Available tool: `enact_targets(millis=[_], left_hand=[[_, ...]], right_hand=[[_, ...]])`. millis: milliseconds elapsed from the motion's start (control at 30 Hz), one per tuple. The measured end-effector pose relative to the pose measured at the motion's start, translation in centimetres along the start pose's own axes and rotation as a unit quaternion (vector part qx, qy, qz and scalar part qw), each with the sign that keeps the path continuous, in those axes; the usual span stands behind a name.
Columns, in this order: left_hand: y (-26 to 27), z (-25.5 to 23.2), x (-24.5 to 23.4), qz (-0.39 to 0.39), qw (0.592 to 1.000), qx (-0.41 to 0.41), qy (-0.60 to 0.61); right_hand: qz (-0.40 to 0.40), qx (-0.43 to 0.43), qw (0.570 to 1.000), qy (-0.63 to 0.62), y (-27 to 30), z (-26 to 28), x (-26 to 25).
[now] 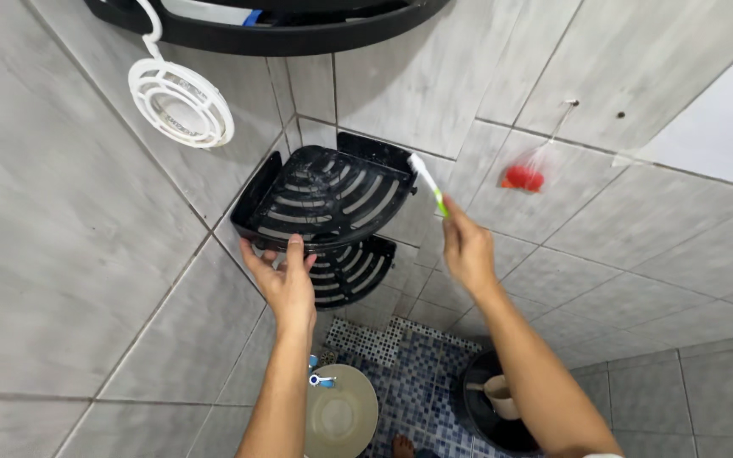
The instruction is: The person cleans a black corner shelf in a bathroom using a toothbrush and water, scrubbing the different tiers and then rinsing the shelf with a hose.
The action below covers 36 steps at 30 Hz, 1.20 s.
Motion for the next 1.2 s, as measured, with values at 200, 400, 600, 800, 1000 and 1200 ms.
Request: enact_targets(millis=[200, 400, 600, 800, 1000, 1200], left_hand=[[0.4, -0.8, 0.1, 0.004, 1.0, -0.002, -0.025], [2.0, -3.3, 0.1, -0.068, 0.97, 0.092, -0.216], [5.8, -9.4, 4.1, -0.046, 0.759, 0.436, -0.482], [6.2, -10.5, 3.6, 0.005, 0.732, 0.447, -0.514], [5.5, -13.1, 3.0, 0.087, 0.709, 0.453, -0.533], [4.1, -14.1, 2.9, 0.147, 0.704, 0.406, -0.563]], right_hand=[[0.026, -0.016, 0.995, -0.097, 0.8, -1.1, 0.7], [-0.077, 0.055, 0.99, -0.104, 1.4, -5.2, 0.7], [-0.082, 0.069, 0.976, -0.187, 9.9, -4.6, 4.9], [-0.092, 0.028, 0.986, -0.134, 9.8, -0.2, 7.4], [-0.054, 0.142, 0.973, -0.174, 11.0, 2.4, 8.5], [0.029, 0.058, 0.978, -0.196, 11.9, 12.1, 14.1]])
Point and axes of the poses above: each hand's wrist, its own y-axis away from the middle knuckle, its own x-axis out of the palm, z = x × y, the point moved 9 cm from there along -y, towards the middle knuckle, and after that the axes turned 4 degrees about -x, right-handed, at the moved point
